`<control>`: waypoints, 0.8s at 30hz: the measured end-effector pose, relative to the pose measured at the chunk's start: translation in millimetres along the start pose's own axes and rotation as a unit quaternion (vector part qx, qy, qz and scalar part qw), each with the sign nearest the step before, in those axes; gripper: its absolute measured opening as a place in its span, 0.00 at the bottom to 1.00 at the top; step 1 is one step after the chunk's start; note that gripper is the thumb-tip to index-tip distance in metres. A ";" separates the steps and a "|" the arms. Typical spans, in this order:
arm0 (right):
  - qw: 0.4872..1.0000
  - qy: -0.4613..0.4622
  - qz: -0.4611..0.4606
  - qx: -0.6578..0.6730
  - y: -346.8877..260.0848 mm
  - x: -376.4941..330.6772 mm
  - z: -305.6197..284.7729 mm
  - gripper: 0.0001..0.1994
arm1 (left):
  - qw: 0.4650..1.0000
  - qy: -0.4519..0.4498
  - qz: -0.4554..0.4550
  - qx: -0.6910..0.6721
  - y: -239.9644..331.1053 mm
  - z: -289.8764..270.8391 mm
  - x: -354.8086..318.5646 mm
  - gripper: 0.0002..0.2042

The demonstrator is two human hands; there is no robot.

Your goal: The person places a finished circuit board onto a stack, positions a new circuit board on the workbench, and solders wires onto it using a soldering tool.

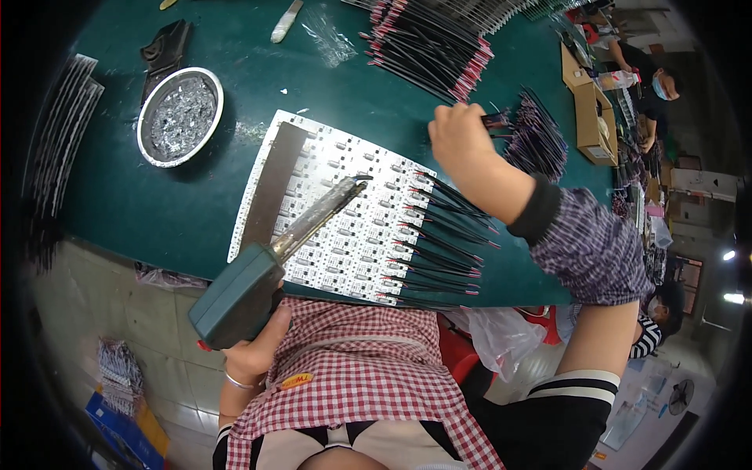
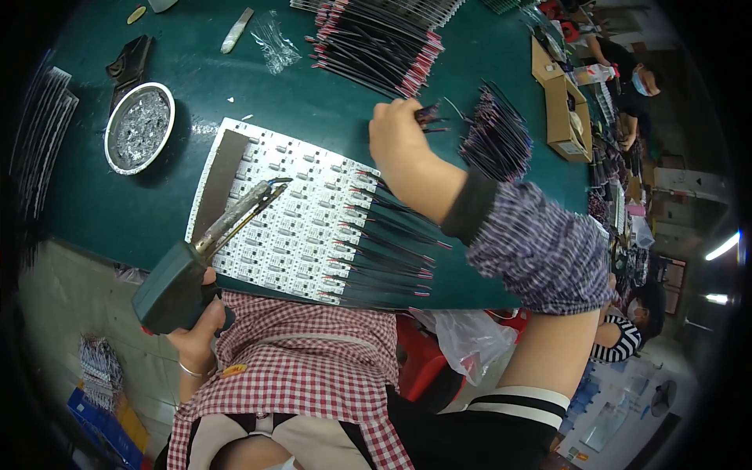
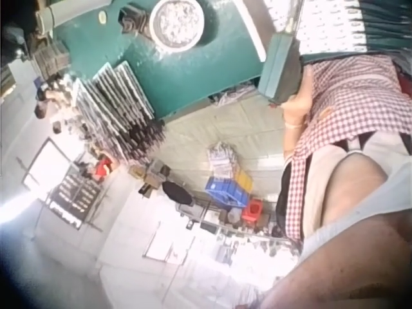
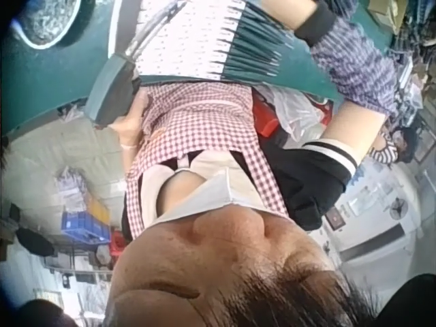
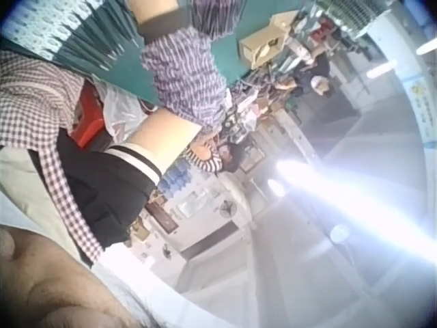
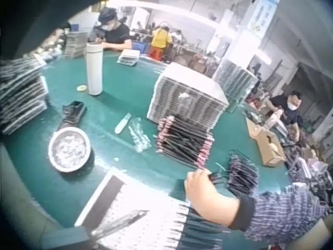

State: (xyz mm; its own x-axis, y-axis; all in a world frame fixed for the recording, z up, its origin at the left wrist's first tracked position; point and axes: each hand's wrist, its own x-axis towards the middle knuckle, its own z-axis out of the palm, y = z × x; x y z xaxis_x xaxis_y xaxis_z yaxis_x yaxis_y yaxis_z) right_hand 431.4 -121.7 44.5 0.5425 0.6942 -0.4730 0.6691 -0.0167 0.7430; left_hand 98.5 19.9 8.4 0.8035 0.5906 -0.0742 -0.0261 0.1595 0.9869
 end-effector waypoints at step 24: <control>0.669 0.399 0.163 0.606 -81.4 -46.4 35.9 0.25 | 0.993 -0.068 -0.024 0.097 26.7 29.1 46.6 0.25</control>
State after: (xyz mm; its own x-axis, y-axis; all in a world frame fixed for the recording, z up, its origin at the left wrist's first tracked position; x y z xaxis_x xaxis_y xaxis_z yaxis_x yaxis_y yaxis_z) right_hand 370.0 -178.3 -11.1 0.6395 0.6660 0.3841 0.7642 -0.4957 -0.4127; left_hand 152.5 28.6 35.5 0.8746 0.4710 -0.1147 0.1182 0.0223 0.9927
